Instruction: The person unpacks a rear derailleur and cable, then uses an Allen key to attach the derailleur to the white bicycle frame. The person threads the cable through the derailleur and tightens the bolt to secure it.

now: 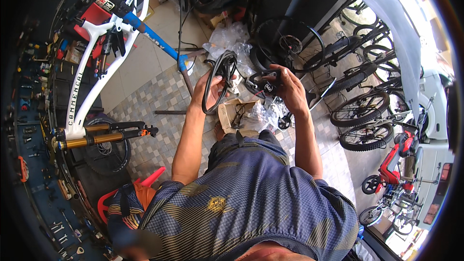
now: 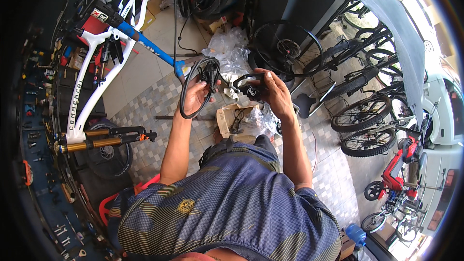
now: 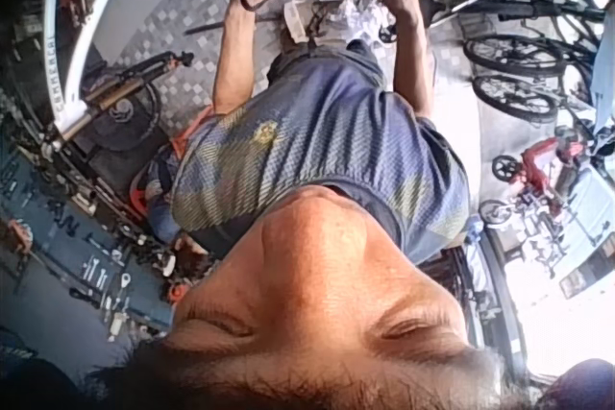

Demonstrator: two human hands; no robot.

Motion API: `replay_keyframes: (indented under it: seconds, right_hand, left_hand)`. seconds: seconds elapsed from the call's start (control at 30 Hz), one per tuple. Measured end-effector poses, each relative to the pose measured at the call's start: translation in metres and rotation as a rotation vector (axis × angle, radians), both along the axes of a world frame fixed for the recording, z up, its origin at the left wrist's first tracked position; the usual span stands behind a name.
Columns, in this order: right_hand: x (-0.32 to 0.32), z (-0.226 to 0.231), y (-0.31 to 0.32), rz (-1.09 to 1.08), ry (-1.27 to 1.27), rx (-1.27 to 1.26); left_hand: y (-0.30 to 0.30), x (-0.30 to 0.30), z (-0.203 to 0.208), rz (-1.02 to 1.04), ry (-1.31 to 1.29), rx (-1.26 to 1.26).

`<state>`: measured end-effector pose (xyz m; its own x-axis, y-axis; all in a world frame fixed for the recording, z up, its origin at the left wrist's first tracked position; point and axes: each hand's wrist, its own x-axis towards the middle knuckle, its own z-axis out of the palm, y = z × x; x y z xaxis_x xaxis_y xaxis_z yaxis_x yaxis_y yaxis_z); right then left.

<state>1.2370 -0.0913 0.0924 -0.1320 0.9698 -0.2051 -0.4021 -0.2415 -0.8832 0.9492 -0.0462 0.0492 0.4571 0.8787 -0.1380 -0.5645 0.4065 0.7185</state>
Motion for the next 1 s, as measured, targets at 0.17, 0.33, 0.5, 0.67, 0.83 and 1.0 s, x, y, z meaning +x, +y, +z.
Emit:
replay_keyframes:
  seconds: [0.17, 0.33, 0.5, 0.67, 0.83, 1.0]
  right_hand:
    - [-0.001, 0.002, -0.001, 0.013, 0.002, -0.016]
    - [-0.004, 0.003, 0.0, 0.033, -0.002, -0.016]
    - [-0.005, 0.002, -0.001, 0.027, 0.021, -0.035]
    - [-0.01, 0.012, -0.002, 0.008, 0.001, -0.052]
    - [-0.01, 0.008, 0.0, 0.029, 0.004, -0.037]
    - [-0.013, 0.003, 0.002, 0.037, -0.034, -0.008]
  left_hand:
    - [0.002, -0.002, -0.011, 0.016, -0.023, -0.002]
    - [-0.003, -0.002, -0.005, 0.052, 0.003, -0.024]
    - [-0.005, 0.003, 0.003, 0.072, 0.044, -0.007]
    - [-0.002, 0.0, -0.003, 0.043, 0.0, -0.016]
    - [-0.004, -0.002, -0.004, 0.03, -0.013, -0.02]
    - [-0.003, -0.005, -0.011, 0.005, -0.026, -0.01]
